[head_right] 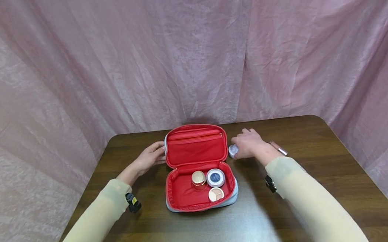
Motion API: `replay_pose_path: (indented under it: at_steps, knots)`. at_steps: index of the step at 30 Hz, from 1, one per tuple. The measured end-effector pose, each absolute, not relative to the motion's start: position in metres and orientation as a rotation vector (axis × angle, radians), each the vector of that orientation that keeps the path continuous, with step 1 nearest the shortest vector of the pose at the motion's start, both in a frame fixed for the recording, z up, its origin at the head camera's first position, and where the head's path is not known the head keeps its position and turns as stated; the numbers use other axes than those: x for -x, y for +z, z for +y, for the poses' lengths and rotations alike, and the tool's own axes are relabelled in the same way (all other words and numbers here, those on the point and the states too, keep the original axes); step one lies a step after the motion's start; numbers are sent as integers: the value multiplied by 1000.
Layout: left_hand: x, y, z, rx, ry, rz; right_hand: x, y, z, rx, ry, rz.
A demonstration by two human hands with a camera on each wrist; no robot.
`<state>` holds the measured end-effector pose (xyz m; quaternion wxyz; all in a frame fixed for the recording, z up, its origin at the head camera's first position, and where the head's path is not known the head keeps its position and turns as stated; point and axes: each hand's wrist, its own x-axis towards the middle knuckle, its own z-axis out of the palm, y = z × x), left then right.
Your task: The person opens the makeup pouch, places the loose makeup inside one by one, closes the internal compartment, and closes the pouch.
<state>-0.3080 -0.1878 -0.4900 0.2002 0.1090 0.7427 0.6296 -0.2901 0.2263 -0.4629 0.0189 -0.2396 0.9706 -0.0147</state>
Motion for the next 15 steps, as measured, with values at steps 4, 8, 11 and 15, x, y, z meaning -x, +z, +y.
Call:
replay_pose_path:
  at_steps: [4,8,11,15]
  knots:
    - [306,-489,-187,-299,1764,2071,291,-465,225,752,-46,3005]
    - [306,-488,-188,-301,1757,2081,291,-466,225,760,-41,3010]
    - [307,-489,-188,-297,1759,2083,290,-466,224,754,-54,3003]
    - [308,-490,-187,-301,1764,2073,287,-461,225,741,-95,3001]
